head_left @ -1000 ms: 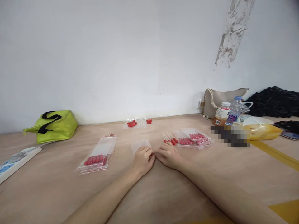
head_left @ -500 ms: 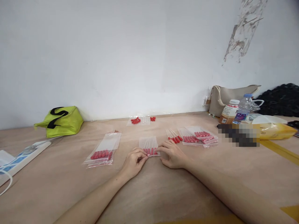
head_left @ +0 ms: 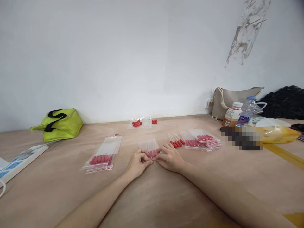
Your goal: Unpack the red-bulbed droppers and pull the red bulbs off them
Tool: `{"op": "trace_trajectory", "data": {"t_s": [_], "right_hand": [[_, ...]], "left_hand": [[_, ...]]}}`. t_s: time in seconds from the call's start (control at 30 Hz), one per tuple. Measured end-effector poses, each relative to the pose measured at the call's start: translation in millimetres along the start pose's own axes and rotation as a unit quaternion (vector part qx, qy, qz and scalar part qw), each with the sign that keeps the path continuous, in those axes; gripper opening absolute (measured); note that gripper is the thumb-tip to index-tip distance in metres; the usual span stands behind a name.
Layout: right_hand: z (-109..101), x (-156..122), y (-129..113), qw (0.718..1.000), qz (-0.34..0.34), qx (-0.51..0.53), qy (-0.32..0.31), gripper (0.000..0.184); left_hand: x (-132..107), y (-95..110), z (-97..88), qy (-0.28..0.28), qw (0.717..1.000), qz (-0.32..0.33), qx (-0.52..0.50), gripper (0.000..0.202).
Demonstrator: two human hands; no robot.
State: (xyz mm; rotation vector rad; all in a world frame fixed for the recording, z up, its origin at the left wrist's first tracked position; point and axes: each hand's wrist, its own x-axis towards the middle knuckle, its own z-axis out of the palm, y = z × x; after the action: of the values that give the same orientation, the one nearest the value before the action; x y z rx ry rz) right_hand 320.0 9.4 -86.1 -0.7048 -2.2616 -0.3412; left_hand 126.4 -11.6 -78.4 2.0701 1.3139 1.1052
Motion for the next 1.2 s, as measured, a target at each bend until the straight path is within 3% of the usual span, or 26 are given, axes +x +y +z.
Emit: {"op": "trace_trajectory", "data": {"t_s": [0.17, 0.47, 0.63, 0.87, 1.0, 1.07, 1.2], "right_hand": [[1, 1, 0, 1.0, -0.016, -0.012, -0.003, 0.012], [-1, 3, -3, 0.999, -0.038, 0.001, 0.011, 0.014], [3, 4, -9, 1.0, 0.001, 0.02, -0.016, 0.015], [-3, 6, -19, 0.993, 0.055, 0.085, -0.062, 0.013], [-11, 4, -12, 0.968, 0.069, 0.223, -0.096, 0.013], [-16, 2, -6, 0.951, 0.072, 0.281, -0.103, 0.011], [-20, -2, 3, 0.934, 0.127, 0.322, -0.088, 0.011]], "left_hand": [[-2, -2, -0.5, -0.005, 1.0, -0.005, 0.009, 0.01], [0, 5, 5.4, -0.021, 0.989, 0.105, 0.099, 0.018], [1, 5, 8.9, -0.03, 0.988, 0.13, 0.083, 0.016], [2, 5, 7.5, 0.027, 0.994, 0.067, 0.081, 0.016], [1, 3, 3.0, 0.098, 0.993, -0.002, 0.073, 0.016], [0, 1, -2.9, 0.069, 0.996, 0.006, 0.063, 0.016], [2, -2, -19.2, -0.05, 0.992, 0.058, 0.096, 0.031]]}}
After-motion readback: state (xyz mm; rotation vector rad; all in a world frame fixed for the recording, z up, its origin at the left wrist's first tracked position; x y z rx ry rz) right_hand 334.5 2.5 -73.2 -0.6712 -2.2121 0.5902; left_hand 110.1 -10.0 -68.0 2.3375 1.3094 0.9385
